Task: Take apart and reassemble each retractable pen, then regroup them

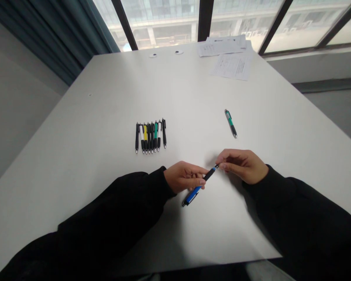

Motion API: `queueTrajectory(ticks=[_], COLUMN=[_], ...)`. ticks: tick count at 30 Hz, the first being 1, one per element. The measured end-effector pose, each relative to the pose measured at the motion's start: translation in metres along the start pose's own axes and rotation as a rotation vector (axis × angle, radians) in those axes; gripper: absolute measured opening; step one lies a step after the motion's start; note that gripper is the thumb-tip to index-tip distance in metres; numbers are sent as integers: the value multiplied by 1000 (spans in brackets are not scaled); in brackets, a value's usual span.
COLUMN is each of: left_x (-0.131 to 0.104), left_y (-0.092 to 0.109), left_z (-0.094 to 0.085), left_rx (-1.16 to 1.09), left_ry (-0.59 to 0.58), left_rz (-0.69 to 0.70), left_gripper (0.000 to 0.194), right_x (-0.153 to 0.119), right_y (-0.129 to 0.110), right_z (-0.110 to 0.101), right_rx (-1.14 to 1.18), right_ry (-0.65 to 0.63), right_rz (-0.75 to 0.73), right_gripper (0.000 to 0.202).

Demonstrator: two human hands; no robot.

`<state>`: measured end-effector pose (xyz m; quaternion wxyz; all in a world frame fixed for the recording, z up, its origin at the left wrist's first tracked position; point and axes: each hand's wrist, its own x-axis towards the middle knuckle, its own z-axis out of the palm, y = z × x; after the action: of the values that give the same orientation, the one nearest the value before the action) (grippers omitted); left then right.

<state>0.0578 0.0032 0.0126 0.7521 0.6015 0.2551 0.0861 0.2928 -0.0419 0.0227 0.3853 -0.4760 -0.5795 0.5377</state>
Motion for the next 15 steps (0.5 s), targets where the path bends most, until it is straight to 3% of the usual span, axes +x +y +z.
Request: queueTrajectory(ticks=[15], left_x=[-1], left_y=[2], left_z=[0], left_rx=[1], left_ry=[-19], left_rz=[5], left_gripper=[47], right_x=[-1], right_y=[-2], right_z=[0], right_rx=[11], right_ry=[-23], right_rz=[28], right_gripper=[28])
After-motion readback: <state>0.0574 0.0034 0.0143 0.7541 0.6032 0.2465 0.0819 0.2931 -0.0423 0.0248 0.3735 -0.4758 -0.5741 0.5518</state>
